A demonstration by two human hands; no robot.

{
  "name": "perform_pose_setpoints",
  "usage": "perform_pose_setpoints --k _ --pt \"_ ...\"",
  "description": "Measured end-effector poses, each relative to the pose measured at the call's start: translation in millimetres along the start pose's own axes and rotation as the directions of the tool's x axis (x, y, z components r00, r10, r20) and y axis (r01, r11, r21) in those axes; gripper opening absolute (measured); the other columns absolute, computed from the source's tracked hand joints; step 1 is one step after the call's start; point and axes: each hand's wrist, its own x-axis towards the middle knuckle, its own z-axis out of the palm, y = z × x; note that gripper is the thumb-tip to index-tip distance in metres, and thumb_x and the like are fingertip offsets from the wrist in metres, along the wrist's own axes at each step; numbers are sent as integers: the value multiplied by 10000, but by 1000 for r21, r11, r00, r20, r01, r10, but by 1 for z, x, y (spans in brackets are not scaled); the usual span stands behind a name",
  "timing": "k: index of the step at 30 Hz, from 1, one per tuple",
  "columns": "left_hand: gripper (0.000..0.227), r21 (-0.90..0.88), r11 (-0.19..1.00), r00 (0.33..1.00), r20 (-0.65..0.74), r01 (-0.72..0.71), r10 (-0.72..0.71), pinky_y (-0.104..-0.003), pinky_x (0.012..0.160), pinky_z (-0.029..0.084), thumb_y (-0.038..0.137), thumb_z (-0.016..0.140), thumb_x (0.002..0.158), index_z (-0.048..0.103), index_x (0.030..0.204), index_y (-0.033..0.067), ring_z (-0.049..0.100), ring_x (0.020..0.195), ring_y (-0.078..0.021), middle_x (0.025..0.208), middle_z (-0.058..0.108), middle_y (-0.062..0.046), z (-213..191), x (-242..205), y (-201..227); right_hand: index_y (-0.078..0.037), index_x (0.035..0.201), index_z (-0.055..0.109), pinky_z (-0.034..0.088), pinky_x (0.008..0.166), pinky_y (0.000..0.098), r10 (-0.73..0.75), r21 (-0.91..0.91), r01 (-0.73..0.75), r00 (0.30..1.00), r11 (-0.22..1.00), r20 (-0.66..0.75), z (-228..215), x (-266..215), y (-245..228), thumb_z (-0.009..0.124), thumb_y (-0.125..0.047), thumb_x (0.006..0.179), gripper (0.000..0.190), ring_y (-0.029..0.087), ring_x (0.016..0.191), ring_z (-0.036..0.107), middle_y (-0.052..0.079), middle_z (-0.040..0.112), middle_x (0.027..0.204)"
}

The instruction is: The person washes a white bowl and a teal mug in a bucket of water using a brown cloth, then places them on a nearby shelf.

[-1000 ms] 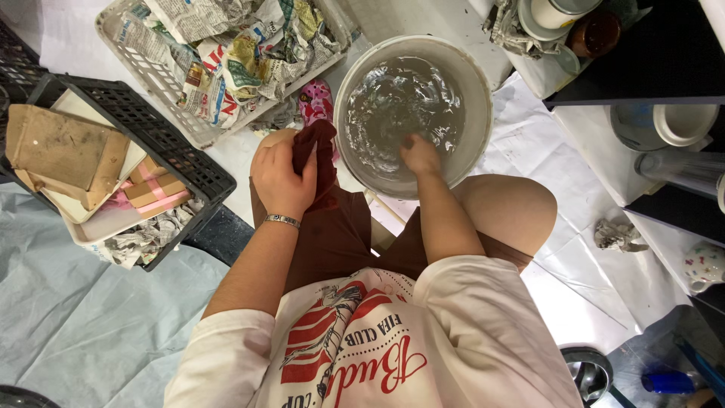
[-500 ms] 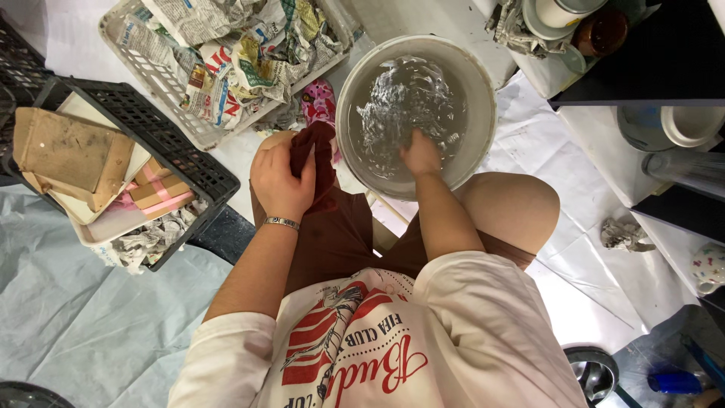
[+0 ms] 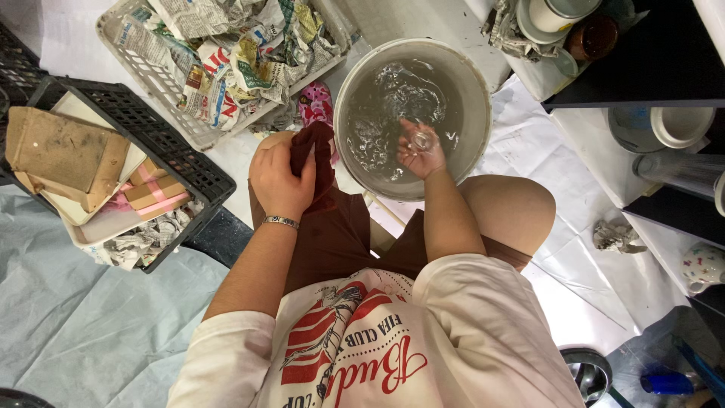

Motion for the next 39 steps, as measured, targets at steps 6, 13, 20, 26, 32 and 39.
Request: perform_pose_setpoints --k 6,13,20,26,32,39 --pt "291 10 1000 999 30 23 -23 -516 848 495 234 801 860 678 1028 31 626 918 -421 929 670 -191 0 -1 -1 -127 1325 615 490 693 389 -90 -210 29 953 977 -290 -19 15 7 610 -466 1028 450 163 773 589 16 657 947" --pt "291 -11 1000 999 32 20 -20 -513 860 498 224 801 863 676 1042 32 632 925 -418 944 679 -189 -1 -1 -2 -49 1330 529 448 834 461 -275 -763 -318 798 563 -536 -32 27 26 733 -481 974 596 308 956 588 182 690 1098" --pt "316 9 1000 1000 -4 6 -6 -498 891 505 231 800 863 688 1092 45 643 967 -403 992 696 -170 -1 -2 -2 -42 1335 552 523 957 508 -508 -747 -583 771 -321 -384 -20 17 34 609 -206 909 460 395 1159 647 237 656 1239" --pt "322 7 1000 1000 -11 4 -3 -496 885 503 234 803 863 689 1093 39 641 966 -406 993 696 -170 0 -2 -2 -71 1294 631 530 965 530 -541 -722 -582 769 -374 -340 -4 16 34 528 -146 1008 313 408 1166 662 236 670 1254" --pt "305 16 1000 1000 8 14 -14 -502 882 500 235 801 863 681 1063 37 635 950 -410 968 682 -176 0 -2 -2 -52 1296 583 525 899 450 -584 -965 -261 787 -20 -200 -11 18 30 800 -165 842 517 332 1056 661 182 672 1137" --pt "302 17 1000 1000 14 19 -19 -508 878 498 238 803 856 677 1042 37 626 937 -413 949 673 -181 0 -1 -2 -134 1242 624 433 595 281 -140 -354 8 927 935 -349 -10 25 23 632 -318 993 310 100 661 547 16 660 865"
